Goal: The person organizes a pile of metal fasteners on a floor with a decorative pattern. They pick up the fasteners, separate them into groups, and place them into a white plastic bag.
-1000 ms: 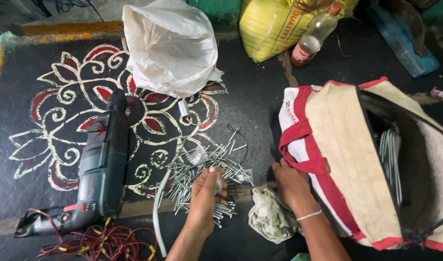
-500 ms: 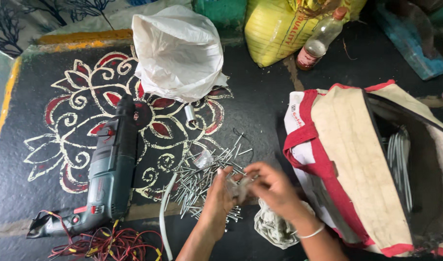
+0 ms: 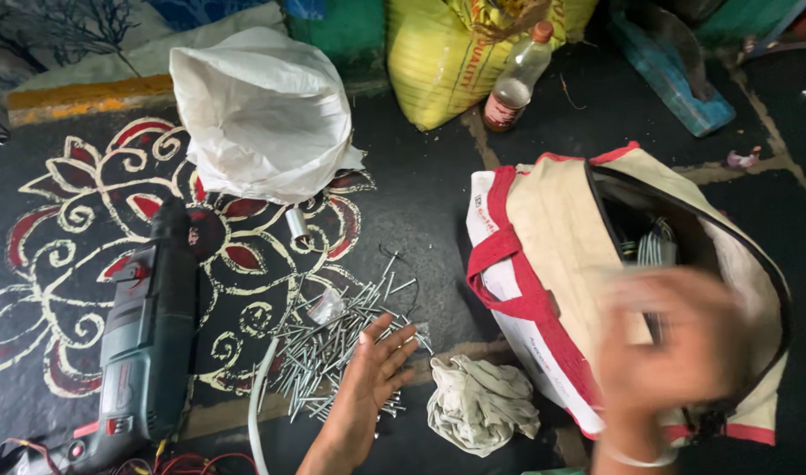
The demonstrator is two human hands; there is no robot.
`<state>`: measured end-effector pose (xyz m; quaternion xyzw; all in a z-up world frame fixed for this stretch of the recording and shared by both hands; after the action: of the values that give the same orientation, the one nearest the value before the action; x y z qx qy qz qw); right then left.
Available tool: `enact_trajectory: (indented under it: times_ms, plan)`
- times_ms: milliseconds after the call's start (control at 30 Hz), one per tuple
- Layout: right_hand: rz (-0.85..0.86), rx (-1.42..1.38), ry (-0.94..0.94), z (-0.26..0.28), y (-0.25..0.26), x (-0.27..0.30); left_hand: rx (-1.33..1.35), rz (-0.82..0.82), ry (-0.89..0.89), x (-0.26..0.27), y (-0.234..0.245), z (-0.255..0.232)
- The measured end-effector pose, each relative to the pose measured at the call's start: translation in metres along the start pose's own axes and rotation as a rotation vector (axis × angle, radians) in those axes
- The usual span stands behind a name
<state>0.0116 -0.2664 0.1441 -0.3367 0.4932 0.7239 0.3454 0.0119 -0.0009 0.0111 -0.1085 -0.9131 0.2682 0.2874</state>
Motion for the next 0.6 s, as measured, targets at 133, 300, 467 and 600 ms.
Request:
enact_trajectory:
  times_ms: [133, 300, 467, 600]
  plan:
    - [0.135, 0.213, -0.238, -0.034, 0.017, -0.020, -0.009, -0.018, 0.009, -0.001, -0.002, -0.002]
    - [0.194, 0.205, -0.087, -0.008, 0.004, -0.021, -0.025, -0.138, -0.032, -0.002, 0.004, -0.008]
    - [0.355, -0.360, -0.118, 0.042, -0.042, 0.032, 0.006, -0.414, -0.130, -0.009, 0.027, -0.015]
    - [0.851, -0.226, -0.034, 0.062, -0.092, 0.078, 0.064, -0.485, -0.211, -0.009, 0.039, -0.022]
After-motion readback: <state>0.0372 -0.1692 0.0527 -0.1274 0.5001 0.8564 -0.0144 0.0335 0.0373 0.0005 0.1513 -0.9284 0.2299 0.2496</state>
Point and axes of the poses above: each hand's wrist, its own x-axis away from the middle knuckle, its own y-axis out of the back of the hand, z = x × y, the point moved 1 cm from there along -x, towards the middle knuckle, and after that the axes turned 3 degrees about x, right-handed, at the moved point
